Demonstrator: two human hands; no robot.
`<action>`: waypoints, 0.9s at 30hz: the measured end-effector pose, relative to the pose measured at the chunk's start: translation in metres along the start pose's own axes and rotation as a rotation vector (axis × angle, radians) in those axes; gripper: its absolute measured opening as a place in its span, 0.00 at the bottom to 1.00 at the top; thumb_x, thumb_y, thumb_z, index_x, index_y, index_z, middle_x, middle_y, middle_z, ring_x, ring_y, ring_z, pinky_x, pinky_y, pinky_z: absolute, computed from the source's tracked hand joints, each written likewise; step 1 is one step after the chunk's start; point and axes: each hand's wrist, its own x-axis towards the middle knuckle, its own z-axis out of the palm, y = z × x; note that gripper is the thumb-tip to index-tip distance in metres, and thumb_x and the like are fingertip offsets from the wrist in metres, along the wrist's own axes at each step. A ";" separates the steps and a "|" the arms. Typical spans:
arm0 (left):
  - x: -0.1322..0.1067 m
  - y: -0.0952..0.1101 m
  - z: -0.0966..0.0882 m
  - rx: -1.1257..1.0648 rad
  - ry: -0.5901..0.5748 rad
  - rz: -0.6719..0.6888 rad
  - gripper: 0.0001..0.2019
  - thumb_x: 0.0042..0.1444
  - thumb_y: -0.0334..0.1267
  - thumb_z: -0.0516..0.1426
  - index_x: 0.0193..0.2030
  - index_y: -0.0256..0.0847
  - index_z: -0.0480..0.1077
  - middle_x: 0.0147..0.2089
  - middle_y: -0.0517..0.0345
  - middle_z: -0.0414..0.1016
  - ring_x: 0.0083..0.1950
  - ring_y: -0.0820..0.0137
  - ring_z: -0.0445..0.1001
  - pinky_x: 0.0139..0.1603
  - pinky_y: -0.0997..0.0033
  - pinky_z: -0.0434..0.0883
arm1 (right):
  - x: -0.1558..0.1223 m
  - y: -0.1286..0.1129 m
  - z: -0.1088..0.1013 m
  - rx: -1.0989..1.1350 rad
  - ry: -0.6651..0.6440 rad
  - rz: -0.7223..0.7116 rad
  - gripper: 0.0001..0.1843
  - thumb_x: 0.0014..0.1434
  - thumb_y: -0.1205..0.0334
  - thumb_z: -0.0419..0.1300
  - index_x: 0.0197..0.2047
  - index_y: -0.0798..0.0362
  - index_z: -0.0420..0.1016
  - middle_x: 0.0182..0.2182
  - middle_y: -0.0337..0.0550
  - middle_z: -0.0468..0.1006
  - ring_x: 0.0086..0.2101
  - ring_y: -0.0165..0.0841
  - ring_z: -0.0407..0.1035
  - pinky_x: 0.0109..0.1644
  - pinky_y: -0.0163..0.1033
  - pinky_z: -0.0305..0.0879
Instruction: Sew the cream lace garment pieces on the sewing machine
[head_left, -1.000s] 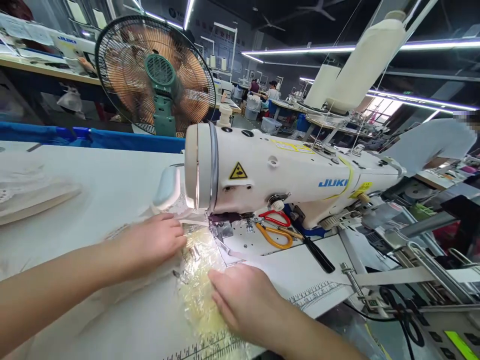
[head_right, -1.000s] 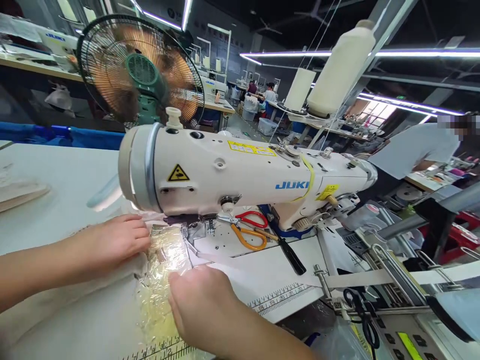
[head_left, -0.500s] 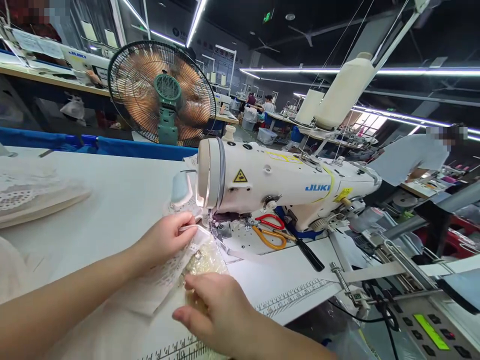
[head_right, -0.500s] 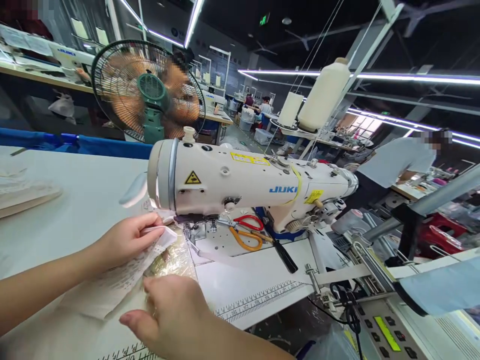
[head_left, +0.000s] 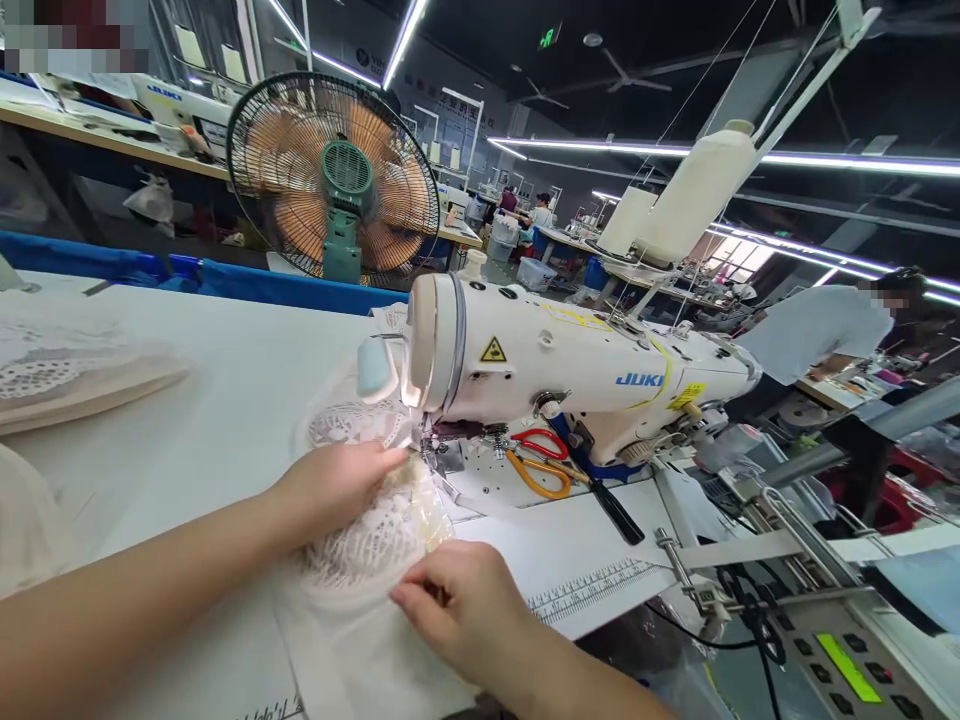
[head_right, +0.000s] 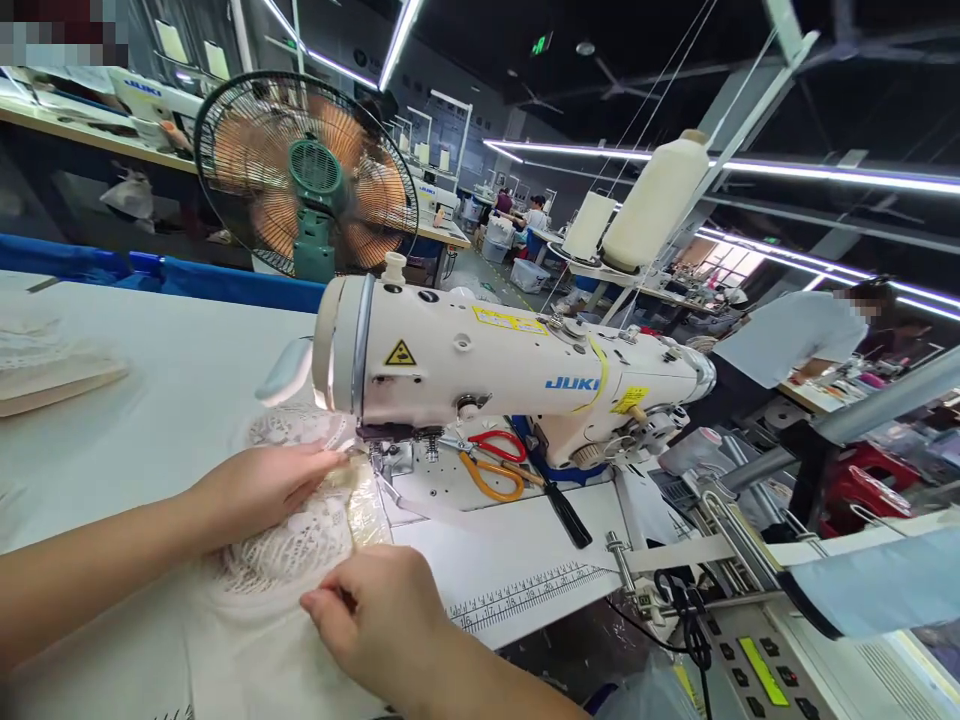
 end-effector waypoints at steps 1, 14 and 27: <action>-0.003 0.002 0.003 0.043 -0.007 0.026 0.16 0.53 0.32 0.46 0.37 0.46 0.75 0.29 0.58 0.72 0.23 0.67 0.66 0.22 0.67 0.51 | -0.003 0.005 -0.002 0.004 0.010 0.009 0.08 0.60 0.59 0.64 0.31 0.53 0.82 0.26 0.41 0.81 0.28 0.31 0.74 0.35 0.32 0.66; 0.005 0.034 -0.001 0.324 -0.117 0.026 0.21 0.52 0.25 0.48 0.44 0.42 0.77 0.35 0.52 0.73 0.26 0.65 0.70 0.22 0.65 0.48 | -0.007 0.015 -0.019 -0.099 -0.014 0.068 0.08 0.60 0.62 0.63 0.30 0.55 0.81 0.27 0.44 0.82 0.31 0.34 0.75 0.34 0.34 0.62; 0.012 0.051 -0.009 0.293 -0.341 -0.157 0.18 0.63 0.32 0.46 0.48 0.39 0.77 0.42 0.44 0.77 0.36 0.54 0.78 0.27 0.63 0.58 | -0.006 0.027 -0.016 0.081 0.013 0.117 0.11 0.58 0.61 0.63 0.26 0.55 0.76 0.24 0.44 0.79 0.28 0.32 0.69 0.33 0.33 0.59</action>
